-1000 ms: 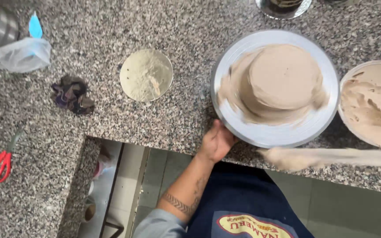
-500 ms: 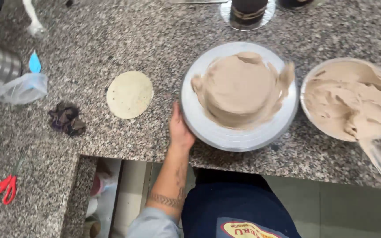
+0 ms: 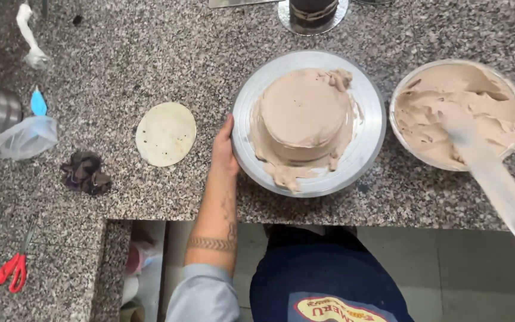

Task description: The person scoops light brown frosting from a bowl with a spatula and spreads it over the top and sides of a chocolate layer cake on a turntable, rotating the turntable while smoothing the frosting. They then take a small pot of chocolate from the microwave and stir the melted chocolate with the spatula.

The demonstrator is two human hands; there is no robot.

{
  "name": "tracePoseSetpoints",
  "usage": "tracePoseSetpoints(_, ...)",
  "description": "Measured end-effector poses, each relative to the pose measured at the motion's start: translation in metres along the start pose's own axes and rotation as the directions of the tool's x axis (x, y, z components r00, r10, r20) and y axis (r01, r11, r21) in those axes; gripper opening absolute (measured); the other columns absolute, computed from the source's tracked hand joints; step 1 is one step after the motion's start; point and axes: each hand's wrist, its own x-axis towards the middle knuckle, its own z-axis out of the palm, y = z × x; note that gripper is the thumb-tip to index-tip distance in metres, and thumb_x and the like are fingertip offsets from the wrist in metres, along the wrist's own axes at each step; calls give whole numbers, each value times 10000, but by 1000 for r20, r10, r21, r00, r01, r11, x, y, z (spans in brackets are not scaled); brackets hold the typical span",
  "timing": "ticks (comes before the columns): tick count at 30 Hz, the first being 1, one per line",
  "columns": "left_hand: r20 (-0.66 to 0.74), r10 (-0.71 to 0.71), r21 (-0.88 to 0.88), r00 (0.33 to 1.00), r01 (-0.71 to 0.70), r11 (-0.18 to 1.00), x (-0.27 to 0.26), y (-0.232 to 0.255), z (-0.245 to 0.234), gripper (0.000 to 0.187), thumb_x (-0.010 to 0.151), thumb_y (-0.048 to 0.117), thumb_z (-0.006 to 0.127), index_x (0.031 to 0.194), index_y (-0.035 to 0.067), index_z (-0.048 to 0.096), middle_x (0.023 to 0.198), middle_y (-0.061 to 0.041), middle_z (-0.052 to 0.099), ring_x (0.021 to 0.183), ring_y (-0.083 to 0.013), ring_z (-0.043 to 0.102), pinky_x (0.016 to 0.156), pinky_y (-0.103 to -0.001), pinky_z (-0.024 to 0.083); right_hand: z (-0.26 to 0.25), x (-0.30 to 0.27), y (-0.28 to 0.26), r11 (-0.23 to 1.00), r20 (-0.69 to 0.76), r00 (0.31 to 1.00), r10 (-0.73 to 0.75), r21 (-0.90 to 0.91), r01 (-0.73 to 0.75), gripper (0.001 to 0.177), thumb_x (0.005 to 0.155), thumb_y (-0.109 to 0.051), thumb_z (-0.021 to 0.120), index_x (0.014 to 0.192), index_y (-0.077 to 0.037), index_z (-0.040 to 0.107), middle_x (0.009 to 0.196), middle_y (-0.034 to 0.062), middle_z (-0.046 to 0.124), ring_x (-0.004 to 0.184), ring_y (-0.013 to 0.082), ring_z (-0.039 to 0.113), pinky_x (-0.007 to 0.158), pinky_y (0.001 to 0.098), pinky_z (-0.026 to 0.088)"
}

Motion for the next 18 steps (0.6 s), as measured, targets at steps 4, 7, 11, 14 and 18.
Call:
tracePoseSetpoints(4,33,-5,-48,999,7,999,-20,-7,12,535,1041,367,559,1423,-7,546,1389,-178,632,1262,-313,610,1112,-469,458,75,-37,-388,980,-143,982,-122,-175,96,605,1055,-335,668,1643,-207,599,831,182,695,617,243,554,543,430,454)
tracePoseSetpoints(7,-172,27,-52,985,-37,998,-68,-39,24,497,1028,258,546,1454,16,466,1403,-167,609,1285,-324,594,1124,-491,467,91,-47,-457,917,-54,998,22,-396,-42,489,981,-421,686,1468,-396,654,815,97,765,610,262,660,657,372,550)
tracePoseSetpoints(11,207,-76,253,975,21,967,-147,-113,12,505,953,68,586,1446,77,478,1371,-107,611,1220,-275,592,1072,-455,494,96,-63,-452,829,-34,993,-113,-554,75,483,969,-444,676,1450,-445,634,820,105,764,672,233,691,699,375,567)
tracePoseSetpoints(14,449,-368,726,814,-93,682,-160,-105,11,379,939,114,662,1316,77,651,1308,-84,692,1186,-246,637,1056,-404,490,97,-64,-450,843,-43,990,-132,-530,90,496,948,-441,672,1443,-430,632,819,116,754,663,239,690,683,386,564)
tracePoseSetpoints(18,11,7,819,1000,-14,574,-101,-36,-10,406,930,209,526,1198,-14,734,1191,-144,768,1101,-242,690,995,-412,538,97,-70,-455,809,-45,998,-49,-587,13,503,960,-442,680,1459,-444,623,726,135,741,631,252,659,664,393,558)
